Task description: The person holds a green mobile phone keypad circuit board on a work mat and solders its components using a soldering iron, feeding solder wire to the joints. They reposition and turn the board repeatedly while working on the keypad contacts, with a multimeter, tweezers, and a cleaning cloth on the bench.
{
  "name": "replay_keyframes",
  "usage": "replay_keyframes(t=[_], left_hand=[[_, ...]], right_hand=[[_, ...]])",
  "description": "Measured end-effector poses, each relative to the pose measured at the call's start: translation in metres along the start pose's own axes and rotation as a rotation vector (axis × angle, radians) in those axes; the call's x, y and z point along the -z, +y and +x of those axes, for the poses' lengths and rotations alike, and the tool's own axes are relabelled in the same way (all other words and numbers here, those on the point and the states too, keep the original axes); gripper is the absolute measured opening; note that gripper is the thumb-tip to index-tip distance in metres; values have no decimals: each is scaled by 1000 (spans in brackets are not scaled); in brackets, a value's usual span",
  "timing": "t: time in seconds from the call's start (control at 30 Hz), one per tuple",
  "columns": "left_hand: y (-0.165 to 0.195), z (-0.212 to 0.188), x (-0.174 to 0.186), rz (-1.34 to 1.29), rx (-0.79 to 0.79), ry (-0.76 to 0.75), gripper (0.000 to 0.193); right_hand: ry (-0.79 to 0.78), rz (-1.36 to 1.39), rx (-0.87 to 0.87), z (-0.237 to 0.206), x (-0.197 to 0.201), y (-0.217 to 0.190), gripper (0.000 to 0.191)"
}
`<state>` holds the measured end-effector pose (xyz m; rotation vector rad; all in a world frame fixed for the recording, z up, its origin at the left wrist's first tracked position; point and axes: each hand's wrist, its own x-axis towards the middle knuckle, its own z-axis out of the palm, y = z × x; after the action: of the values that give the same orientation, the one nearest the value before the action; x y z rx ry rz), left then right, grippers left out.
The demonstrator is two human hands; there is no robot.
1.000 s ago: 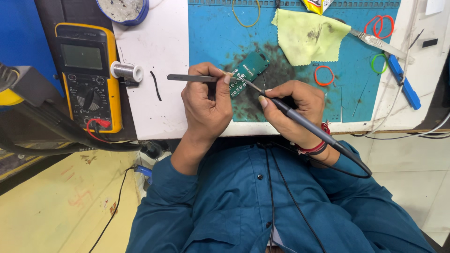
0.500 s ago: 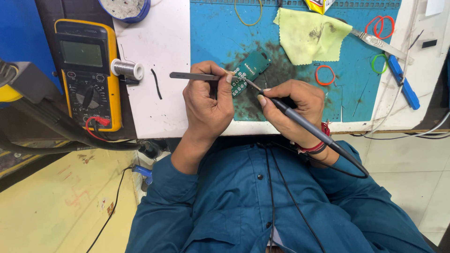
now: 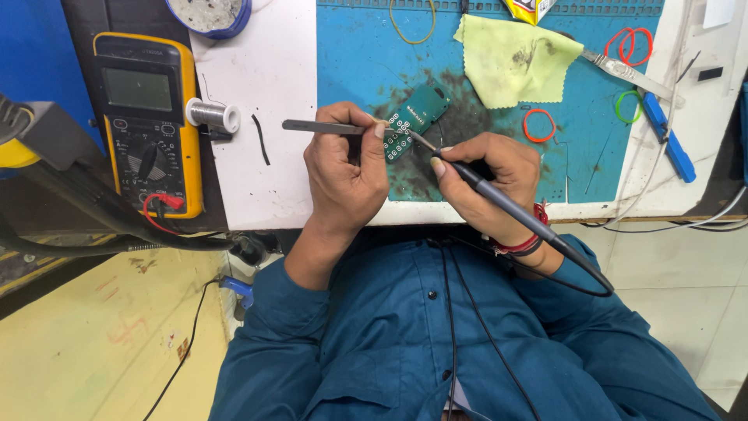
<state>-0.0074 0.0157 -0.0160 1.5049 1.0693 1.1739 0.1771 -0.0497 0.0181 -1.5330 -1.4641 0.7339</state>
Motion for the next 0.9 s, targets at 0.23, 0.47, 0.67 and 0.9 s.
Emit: replay_keyframes(t=[0.23, 0.47, 0.67, 0.9], left_hand=[[-1, 0, -1, 13, -22, 0, 14], [-2, -1, 0, 0, -15, -6, 14], [-3, 0, -1, 4, -30, -3, 14], [-2, 0, 0, 4, -9, -17, 14]], right_hand=[[9, -56, 49, 1, -2, -1, 12], [8, -73, 99, 2, -3, -1, 13], [7, -80, 114, 2, -3, -2, 14], [4, -73, 134, 3, -3, -1, 15]])
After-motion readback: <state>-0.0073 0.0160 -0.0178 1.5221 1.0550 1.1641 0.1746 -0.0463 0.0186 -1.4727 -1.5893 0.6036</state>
